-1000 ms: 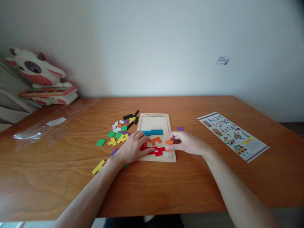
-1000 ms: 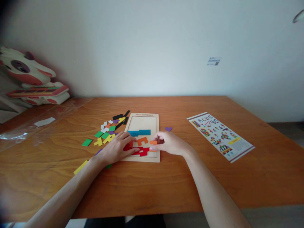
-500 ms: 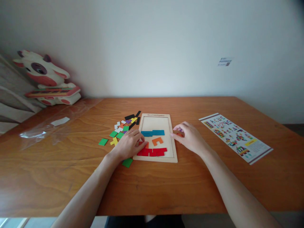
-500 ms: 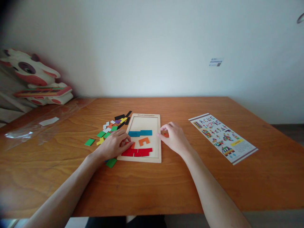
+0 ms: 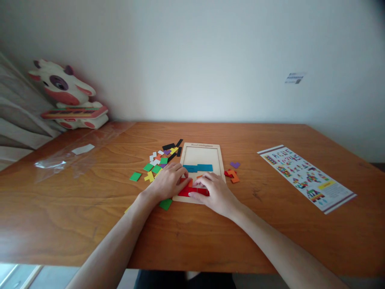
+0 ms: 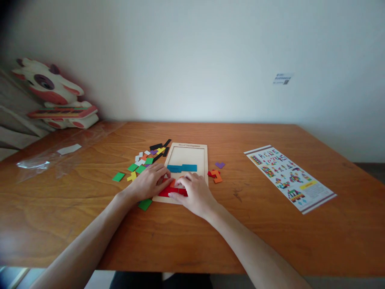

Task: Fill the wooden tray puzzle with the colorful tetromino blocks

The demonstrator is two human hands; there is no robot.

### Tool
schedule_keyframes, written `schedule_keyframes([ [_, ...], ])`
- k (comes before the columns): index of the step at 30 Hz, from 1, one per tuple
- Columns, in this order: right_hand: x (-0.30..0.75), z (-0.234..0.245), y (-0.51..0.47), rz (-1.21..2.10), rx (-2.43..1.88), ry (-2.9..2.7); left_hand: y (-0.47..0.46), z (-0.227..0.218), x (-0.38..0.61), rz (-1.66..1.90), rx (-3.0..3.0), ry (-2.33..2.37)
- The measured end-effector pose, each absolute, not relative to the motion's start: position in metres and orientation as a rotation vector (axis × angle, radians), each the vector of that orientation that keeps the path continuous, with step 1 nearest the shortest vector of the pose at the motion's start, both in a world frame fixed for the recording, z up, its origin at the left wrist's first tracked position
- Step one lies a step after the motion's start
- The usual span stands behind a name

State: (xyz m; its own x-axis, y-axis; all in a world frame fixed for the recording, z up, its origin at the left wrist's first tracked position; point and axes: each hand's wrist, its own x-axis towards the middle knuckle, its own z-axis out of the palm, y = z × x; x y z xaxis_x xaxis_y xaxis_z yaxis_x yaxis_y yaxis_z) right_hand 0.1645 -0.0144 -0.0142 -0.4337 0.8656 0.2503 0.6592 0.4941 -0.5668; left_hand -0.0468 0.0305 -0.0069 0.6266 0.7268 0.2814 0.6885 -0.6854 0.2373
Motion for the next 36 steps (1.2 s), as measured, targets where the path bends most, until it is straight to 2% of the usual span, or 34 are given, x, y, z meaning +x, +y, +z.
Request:
schedule_keyframes([
  [11,0.175,-0.010,-0.003,0.776,-1.344,-2.195,0.034,-0.008,-0.051,0.559,2.750,1.143],
  [21,0.166,-0.017,-0.011,0.521,-1.330,-2.214,0.034,-0.010,-0.051,0.554,2.738,1.143],
  [31,0.164,-0.014,-0.009,0.764,-1.289,-2.143,0.034,-0.011,-0.050,0.555,2.754,1.130],
  [36,0.168,-0.012,-0.010,0.570,-1.343,-2.206,0.033,-0.010,-0.050,0.556,2.759,1.144],
])
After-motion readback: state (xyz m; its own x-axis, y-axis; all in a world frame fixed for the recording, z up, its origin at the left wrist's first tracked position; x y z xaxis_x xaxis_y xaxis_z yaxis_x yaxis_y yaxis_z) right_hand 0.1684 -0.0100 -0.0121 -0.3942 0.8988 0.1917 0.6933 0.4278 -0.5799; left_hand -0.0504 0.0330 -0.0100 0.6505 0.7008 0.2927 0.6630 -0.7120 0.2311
